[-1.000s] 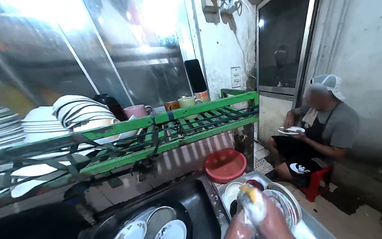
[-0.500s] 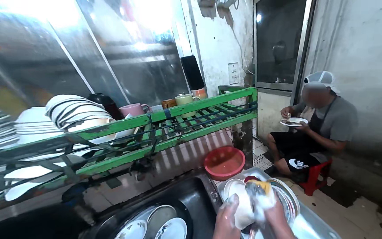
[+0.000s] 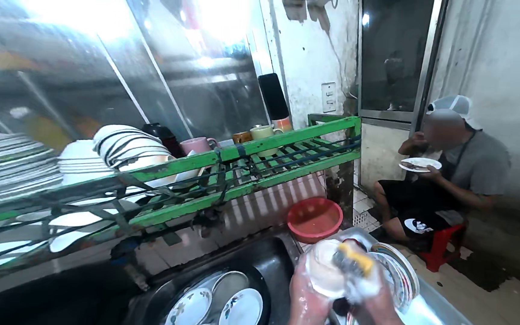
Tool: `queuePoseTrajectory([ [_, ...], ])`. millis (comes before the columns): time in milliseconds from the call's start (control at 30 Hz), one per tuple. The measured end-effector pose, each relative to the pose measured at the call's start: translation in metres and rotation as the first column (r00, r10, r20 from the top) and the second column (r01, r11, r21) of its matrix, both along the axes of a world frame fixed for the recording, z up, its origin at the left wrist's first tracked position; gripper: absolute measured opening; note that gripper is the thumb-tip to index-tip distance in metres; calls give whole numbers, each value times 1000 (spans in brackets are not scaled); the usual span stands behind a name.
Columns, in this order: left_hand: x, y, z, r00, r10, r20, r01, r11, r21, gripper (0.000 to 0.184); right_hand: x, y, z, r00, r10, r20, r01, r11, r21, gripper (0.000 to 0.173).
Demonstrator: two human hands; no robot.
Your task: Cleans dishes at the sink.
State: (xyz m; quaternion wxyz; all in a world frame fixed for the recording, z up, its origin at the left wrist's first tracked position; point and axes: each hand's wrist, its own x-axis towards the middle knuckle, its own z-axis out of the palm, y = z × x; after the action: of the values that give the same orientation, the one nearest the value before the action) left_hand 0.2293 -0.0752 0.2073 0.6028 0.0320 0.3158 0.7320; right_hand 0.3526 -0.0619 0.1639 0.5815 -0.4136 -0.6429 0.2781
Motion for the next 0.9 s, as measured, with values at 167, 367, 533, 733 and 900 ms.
queuePoseTrajectory([
  [167, 8, -18, -7, 862, -165, -479, 122, 985, -120, 32, 27, 39, 36, 994, 95, 44, -50, 798, -600, 56],
  [367, 8, -28, -11, 254, -268, -929, 390, 908, -156, 30, 26, 21, 70, 858, 327, 397, -139, 890, -435, 52],
  [533, 11, -40, 0, 456, -292, -841, 484, 874, -41, 25, 53, 46, 65, 959, 249, -136, -279, 737, -615, 34],
  [733, 9, -28, -3, 286, -556, -780, 592, 743, -313, 36, 23, 14, 88, 692, 376, 616, -234, 924, -302, 48],
  [900, 13, -39, -5, 266, -508, -820, 598, 754, -273, 54, 56, 62, 68, 910, 392, 133, -236, 756, -610, 56],
])
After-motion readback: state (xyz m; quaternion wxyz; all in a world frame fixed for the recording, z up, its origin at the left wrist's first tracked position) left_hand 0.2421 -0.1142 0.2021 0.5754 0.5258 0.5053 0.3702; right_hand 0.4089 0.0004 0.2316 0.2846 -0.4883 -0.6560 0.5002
